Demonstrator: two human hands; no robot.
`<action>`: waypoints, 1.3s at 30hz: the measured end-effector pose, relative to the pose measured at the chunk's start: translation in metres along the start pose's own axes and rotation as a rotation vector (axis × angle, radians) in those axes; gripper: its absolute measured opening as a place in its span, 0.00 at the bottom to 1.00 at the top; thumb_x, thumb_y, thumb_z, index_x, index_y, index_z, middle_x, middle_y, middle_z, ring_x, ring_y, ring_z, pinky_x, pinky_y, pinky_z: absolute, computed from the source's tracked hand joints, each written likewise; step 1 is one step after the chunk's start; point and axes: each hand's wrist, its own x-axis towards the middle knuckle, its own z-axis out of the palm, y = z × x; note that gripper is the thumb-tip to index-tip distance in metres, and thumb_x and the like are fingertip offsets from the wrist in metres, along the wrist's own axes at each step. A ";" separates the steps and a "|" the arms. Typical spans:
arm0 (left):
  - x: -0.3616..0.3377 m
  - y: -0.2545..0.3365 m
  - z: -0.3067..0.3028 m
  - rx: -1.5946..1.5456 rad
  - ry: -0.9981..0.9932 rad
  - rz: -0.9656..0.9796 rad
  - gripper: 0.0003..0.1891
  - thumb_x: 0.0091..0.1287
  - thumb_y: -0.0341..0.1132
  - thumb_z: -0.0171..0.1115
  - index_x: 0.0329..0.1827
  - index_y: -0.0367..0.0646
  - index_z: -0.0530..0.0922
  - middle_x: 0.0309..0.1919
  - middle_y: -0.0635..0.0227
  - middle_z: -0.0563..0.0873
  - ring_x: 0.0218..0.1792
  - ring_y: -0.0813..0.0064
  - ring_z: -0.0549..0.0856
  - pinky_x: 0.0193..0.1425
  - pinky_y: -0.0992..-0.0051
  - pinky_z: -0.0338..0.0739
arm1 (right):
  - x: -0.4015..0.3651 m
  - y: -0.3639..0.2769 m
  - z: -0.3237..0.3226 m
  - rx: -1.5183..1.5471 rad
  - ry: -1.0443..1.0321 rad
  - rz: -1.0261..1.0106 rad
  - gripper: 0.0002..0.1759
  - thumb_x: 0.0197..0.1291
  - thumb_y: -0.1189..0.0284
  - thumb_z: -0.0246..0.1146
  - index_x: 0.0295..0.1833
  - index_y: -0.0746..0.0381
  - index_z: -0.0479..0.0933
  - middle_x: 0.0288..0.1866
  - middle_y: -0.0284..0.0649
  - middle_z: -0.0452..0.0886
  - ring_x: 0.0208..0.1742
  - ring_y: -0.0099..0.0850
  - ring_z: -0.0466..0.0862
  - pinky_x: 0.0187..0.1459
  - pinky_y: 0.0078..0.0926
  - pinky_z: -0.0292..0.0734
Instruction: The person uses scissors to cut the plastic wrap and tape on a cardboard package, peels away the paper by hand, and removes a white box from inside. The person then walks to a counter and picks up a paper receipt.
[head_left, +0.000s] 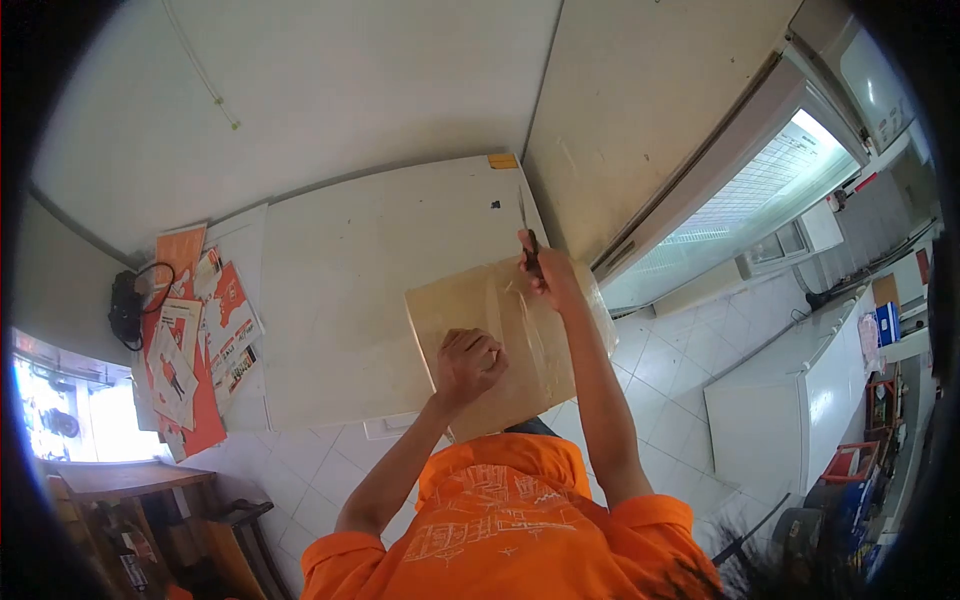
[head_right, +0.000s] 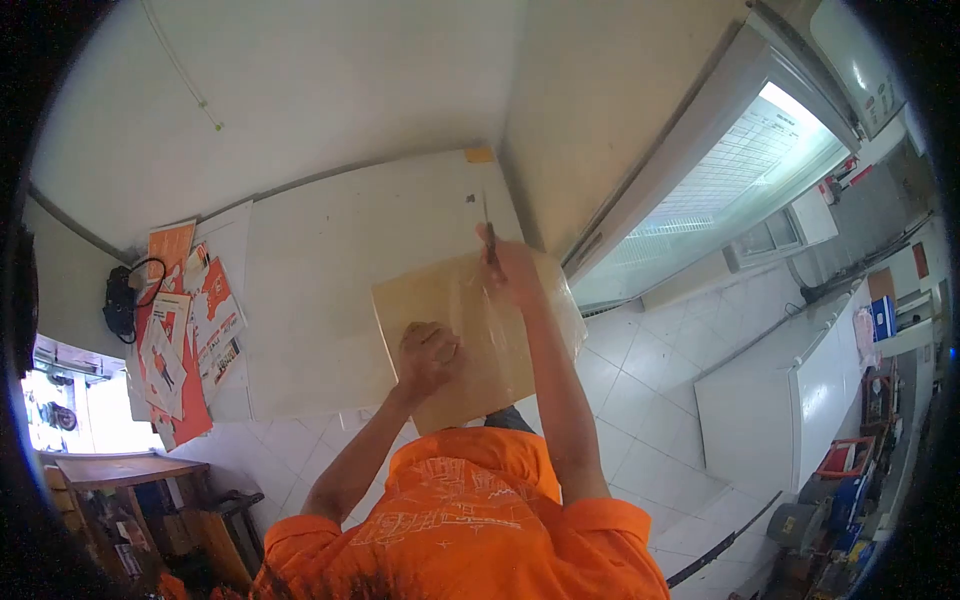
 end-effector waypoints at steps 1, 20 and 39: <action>0.002 -0.001 -0.002 -0.047 -0.066 0.026 0.08 0.55 0.31 0.74 0.35 0.47 0.83 0.38 0.70 0.86 0.42 0.65 0.86 0.54 0.63 0.79 | -0.004 -0.009 -0.003 -0.038 -0.012 -0.025 0.27 0.70 0.43 0.65 0.34 0.56 0.75 0.25 0.28 0.77 0.14 0.16 0.67 0.15 0.20 0.57; -0.013 0.000 -0.003 0.212 -0.643 0.310 0.10 0.70 0.39 0.63 0.45 0.43 0.84 0.53 0.66 0.83 0.65 0.65 0.77 0.71 0.54 0.67 | -0.195 0.068 -0.111 -0.359 -0.013 0.046 0.15 0.66 0.62 0.71 0.38 0.64 0.84 0.22 0.26 0.73 0.21 0.15 0.68 0.22 0.21 0.61; 0.007 0.020 -0.023 -0.003 -0.892 0.266 0.15 0.67 0.41 0.68 0.45 0.37 0.79 0.43 0.57 0.88 0.48 0.57 0.86 0.67 0.61 0.74 | -0.217 0.025 -0.130 -1.125 -0.125 -0.193 0.32 0.44 0.57 0.86 0.50 0.60 0.81 0.53 0.35 0.85 0.51 0.37 0.86 0.52 0.37 0.83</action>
